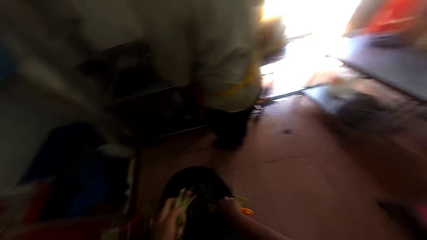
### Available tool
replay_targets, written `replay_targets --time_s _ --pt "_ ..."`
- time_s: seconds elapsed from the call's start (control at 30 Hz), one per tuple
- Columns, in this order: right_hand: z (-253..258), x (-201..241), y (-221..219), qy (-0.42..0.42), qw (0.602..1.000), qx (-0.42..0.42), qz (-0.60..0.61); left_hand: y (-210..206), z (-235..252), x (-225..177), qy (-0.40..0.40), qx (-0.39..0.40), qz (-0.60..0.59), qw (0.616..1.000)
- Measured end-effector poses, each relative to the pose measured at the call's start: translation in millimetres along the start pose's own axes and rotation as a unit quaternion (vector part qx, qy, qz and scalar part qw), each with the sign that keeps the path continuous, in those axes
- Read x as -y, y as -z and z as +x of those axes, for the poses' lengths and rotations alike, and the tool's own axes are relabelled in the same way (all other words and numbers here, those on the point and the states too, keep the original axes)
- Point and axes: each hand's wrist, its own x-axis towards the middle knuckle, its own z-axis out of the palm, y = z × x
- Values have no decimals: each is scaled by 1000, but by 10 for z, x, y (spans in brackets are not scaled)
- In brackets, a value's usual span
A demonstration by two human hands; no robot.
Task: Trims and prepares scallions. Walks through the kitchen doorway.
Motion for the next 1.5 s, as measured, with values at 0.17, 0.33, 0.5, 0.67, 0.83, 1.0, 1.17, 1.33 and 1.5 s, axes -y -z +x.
replay_targets --time_s 0.17,0.33,0.5,0.67,0.83,1.0,1.17,1.33,1.5 --pt "296 -31 63 81 994 25 -68 -106 -106 60 -42 -41 -106 993" --pt "278 30 291 247 940 -16 236 -62 -198 184 -88 -106 -89 986" --pt "-407 522 735 365 766 59 526 -48 -280 354 -96 -137 12 986" --pt "-466 789 805 408 838 55 359 -4 -382 496 -70 -157 -52 984" --pt "-582 957 447 388 815 -50 427 363 -461 621 -88 -105 -58 989" --pt "-803 1412 -67 294 747 -76 592 810 -597 774 -128 -82 -71 986" --pt "-975 1700 -508 284 758 -153 567 1260 -633 1041 -130 -38 -83 987" --pt "-1214 1648 -675 250 816 -173 491 1386 -663 1090 -118 -14 -86 989" --pt "-1296 1544 -675 370 843 -237 312 1415 -725 1049 -165 10 -6 986"
